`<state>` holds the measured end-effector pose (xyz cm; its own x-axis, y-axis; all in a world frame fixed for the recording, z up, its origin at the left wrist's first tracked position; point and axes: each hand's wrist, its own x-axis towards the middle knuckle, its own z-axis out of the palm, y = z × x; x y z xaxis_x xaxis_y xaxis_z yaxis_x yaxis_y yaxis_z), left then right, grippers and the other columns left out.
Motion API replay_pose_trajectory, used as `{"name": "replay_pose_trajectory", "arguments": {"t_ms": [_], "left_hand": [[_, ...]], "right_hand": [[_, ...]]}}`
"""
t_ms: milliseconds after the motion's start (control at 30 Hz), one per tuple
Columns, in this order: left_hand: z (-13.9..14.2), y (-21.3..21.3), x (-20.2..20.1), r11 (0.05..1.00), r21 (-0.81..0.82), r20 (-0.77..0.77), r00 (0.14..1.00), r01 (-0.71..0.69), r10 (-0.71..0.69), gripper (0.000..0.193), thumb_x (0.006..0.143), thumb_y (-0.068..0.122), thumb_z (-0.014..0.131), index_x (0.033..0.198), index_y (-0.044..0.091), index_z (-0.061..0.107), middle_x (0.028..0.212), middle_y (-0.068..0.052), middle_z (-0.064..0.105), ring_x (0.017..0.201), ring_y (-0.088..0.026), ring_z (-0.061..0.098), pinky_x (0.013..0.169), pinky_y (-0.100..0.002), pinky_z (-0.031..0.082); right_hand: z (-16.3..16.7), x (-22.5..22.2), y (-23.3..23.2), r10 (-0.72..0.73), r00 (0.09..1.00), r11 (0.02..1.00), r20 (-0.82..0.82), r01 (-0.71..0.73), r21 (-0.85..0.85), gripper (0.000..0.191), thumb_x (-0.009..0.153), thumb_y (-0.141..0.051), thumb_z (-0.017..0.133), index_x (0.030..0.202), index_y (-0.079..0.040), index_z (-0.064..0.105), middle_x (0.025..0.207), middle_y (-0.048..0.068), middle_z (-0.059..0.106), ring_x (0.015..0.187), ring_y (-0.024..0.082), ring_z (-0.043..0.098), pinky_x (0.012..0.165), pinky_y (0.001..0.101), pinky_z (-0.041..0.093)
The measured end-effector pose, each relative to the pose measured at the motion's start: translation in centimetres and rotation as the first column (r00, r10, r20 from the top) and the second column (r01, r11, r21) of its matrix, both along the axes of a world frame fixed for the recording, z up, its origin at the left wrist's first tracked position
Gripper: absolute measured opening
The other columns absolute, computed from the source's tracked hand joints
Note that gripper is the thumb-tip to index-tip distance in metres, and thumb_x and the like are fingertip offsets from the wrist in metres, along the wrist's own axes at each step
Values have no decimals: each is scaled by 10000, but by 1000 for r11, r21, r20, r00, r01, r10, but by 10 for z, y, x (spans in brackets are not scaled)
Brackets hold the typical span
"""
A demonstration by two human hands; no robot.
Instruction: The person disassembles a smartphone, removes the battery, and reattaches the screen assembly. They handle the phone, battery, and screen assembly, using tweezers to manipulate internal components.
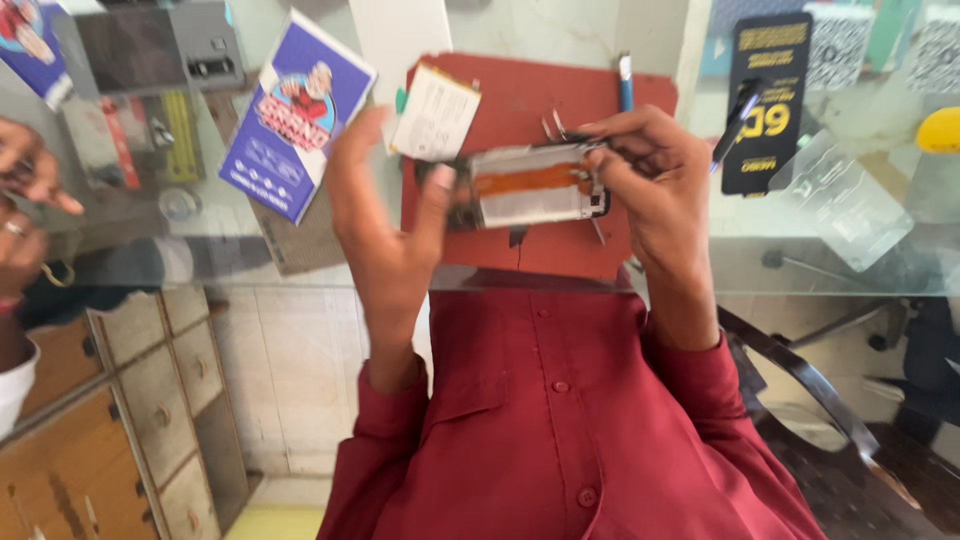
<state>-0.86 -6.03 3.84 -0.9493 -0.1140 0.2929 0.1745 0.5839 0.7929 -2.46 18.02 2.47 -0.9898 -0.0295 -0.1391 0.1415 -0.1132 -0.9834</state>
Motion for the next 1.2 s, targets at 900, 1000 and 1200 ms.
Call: {"name": "replay_pose_trajectory", "arguments": {"t_ms": [900, 1000, 1200], "left_hand": [[64, 36, 32, 698, 605, 81, 841, 384, -534, 284, 1138, 98, 574, 1383, 49, 440, 999, -102, 733, 929, -59, 736, 775, -205, 578], [63, 36, 32, 677, 664, 156, 827, 317, -540, 192, 1143, 116, 582, 1287, 21, 496, 932, -96, 737, 839, -39, 717, 704, -195, 558], [58, 38, 33, 701, 685, 296, 804, 198, -516, 167, 1124, 144, 591, 1236, 30, 544, 749, -32, 701, 674, 8, 630, 568, -194, 487]], "right_hand": [[116, -21, 8, 439, 863, 864, 250, -482, 145, 446, 766, 105, 746, 1124, 22, 493, 956, 126, 654, 928, 119, 710, 814, 241, 563], [115, -14, 8, 523, 849, 801, 76, -520, 296, 388, 883, 69, 771, 1140, 15, 484, 931, 113, 775, 912, 90, 699, 804, 230, 568], [112, -2, 5, 472, 880, 815, 58, -460, 353, 353, 917, 62, 775, 1130, 18, 496, 940, 109, 779, 839, 60, 683, 783, 219, 550]]}}
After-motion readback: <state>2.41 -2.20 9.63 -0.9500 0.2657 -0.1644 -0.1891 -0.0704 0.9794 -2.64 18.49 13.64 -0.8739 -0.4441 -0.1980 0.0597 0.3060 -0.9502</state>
